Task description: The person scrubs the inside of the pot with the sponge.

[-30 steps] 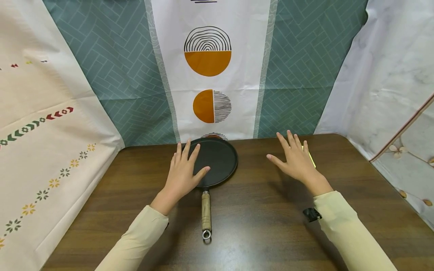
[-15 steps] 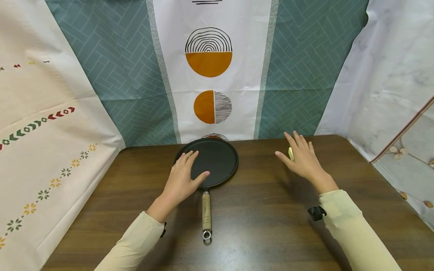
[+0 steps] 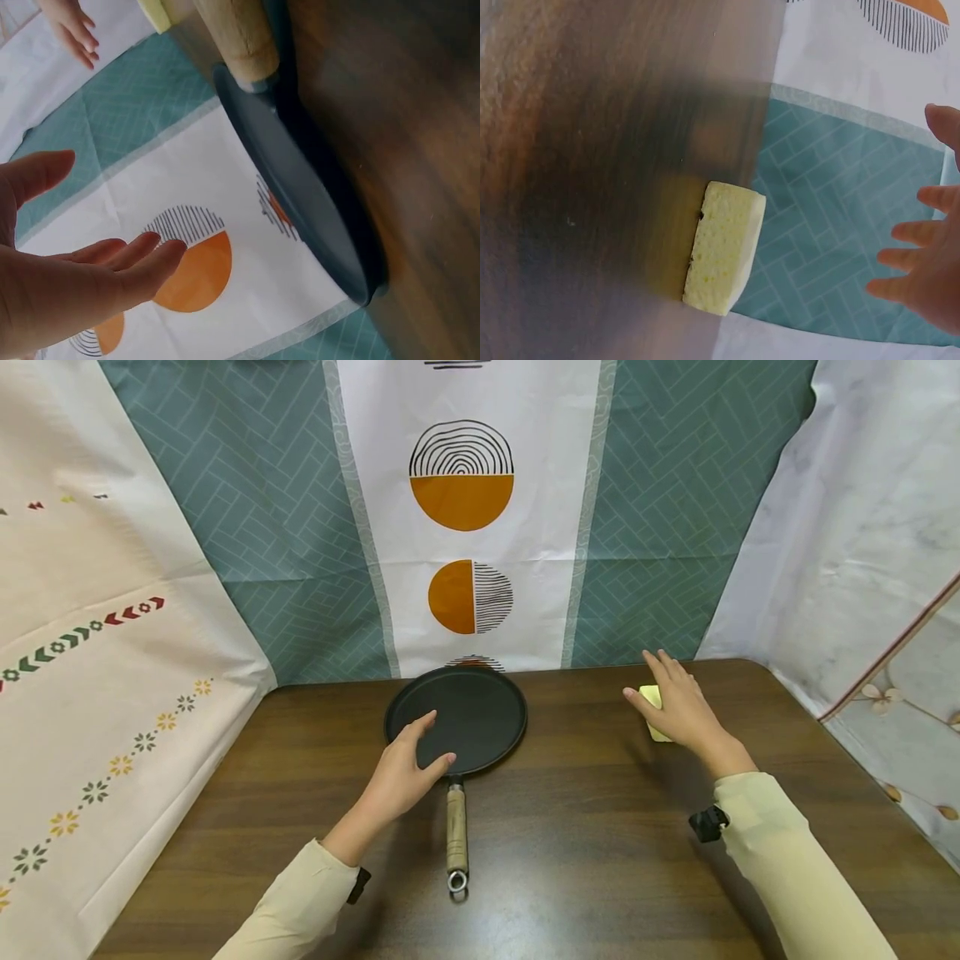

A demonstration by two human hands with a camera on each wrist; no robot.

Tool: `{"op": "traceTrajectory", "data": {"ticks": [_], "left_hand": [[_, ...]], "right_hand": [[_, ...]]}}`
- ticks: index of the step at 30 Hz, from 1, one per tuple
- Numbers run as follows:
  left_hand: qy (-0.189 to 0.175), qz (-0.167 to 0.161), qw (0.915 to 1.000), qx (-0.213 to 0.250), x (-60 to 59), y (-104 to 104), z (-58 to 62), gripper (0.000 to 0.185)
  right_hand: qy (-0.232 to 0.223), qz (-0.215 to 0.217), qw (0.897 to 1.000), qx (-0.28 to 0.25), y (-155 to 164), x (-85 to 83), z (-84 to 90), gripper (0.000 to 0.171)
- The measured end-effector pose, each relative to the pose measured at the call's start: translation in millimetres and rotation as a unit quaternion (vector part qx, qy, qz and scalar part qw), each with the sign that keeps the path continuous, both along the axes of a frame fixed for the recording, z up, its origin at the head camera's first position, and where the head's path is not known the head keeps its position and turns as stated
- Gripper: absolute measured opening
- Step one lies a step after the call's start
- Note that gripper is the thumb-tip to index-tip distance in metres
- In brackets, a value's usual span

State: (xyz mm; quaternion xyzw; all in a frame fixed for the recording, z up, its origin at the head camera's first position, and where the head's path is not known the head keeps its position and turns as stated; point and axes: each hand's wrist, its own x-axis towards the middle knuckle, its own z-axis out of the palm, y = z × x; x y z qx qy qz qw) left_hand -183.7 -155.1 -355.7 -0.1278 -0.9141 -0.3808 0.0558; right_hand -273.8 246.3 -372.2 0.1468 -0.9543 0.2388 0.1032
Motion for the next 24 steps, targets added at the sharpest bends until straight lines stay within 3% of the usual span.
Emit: {"op": "traceTrajectory", "data": {"ticks": [7, 15, 18, 24], "left_hand": [[-0.041, -0.003, 0.9971, 0.065, 2.7, -1.7, -6.8, 0.064], [-0.102, 0.010, 0.9872, 0.122, 7.0, -3.3, -17.2, 0.063], [-0.134, 0.025, 0.9802, 0.144, 9.0, -3.8, -21.3, 0.064], [-0.196, 0.043, 0.9586, 0.202, 13.4, -4.1, -29.6, 0.063]], "right_hand": [[-0.022, 0.001, 1.000, -0.012, 5.2, -6.8, -1.7, 0.078], [-0.040, 0.009, 0.999, -0.029, 12.2, -13.2, -5.9, 0.077], [-0.056, 0.014, 0.998, -0.036, 15.9, -14.9, -8.9, 0.077], [-0.076, 0.022, 0.996, -0.048, 25.2, -18.1, -15.5, 0.076]]}}
